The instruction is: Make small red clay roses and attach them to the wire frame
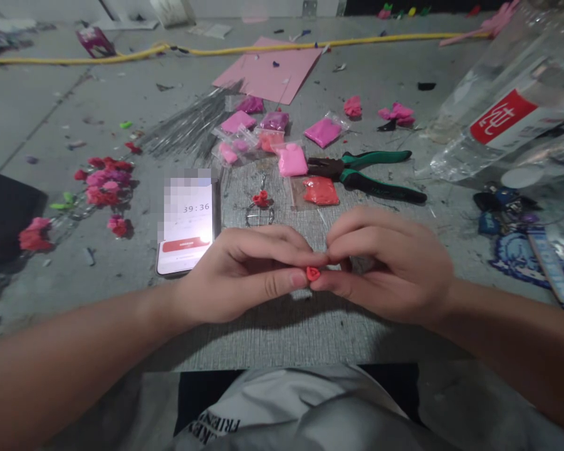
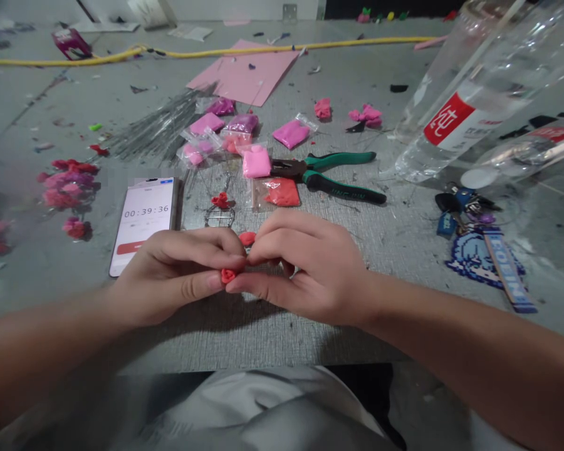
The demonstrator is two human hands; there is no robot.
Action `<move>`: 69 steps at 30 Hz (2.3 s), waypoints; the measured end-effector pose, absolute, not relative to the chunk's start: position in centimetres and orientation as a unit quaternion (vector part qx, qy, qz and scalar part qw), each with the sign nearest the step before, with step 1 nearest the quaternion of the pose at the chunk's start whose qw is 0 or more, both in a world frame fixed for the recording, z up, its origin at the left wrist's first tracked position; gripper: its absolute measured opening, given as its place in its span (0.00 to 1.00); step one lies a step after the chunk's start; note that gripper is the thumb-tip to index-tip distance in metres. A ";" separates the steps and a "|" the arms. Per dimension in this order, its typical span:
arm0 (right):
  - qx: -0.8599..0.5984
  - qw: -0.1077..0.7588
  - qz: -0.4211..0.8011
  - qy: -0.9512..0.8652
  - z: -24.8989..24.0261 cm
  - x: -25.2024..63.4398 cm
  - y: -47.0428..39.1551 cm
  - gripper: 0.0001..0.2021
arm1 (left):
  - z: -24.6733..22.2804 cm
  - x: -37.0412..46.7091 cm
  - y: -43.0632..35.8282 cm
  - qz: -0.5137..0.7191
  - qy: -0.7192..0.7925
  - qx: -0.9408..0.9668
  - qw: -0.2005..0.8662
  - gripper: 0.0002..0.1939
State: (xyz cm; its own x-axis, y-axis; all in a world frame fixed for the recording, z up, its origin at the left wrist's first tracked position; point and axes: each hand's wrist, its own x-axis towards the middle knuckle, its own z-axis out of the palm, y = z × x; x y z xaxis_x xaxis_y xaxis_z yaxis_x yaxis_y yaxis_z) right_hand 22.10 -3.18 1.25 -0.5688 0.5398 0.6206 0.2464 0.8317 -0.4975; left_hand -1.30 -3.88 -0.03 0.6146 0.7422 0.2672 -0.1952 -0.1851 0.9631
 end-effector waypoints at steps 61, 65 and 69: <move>-0.265 0.359 0.240 -0.862 -0.7 21.1 -1.1 0.03 | -0.2 -1.2 -3.6 0.325 0.413 0.816 0.241 0.08; -0.253 0.352 0.278 -0.857 -0.4 21.2 -1.4 0.04 | 0.3 -1.1 -3.7 0.301 0.406 0.814 0.286 0.08; -0.339 0.401 0.331 -0.784 -0.6 21.9 -1.0 0.08 | 0.2 -1.1 -3.7 0.300 0.387 0.837 0.244 0.07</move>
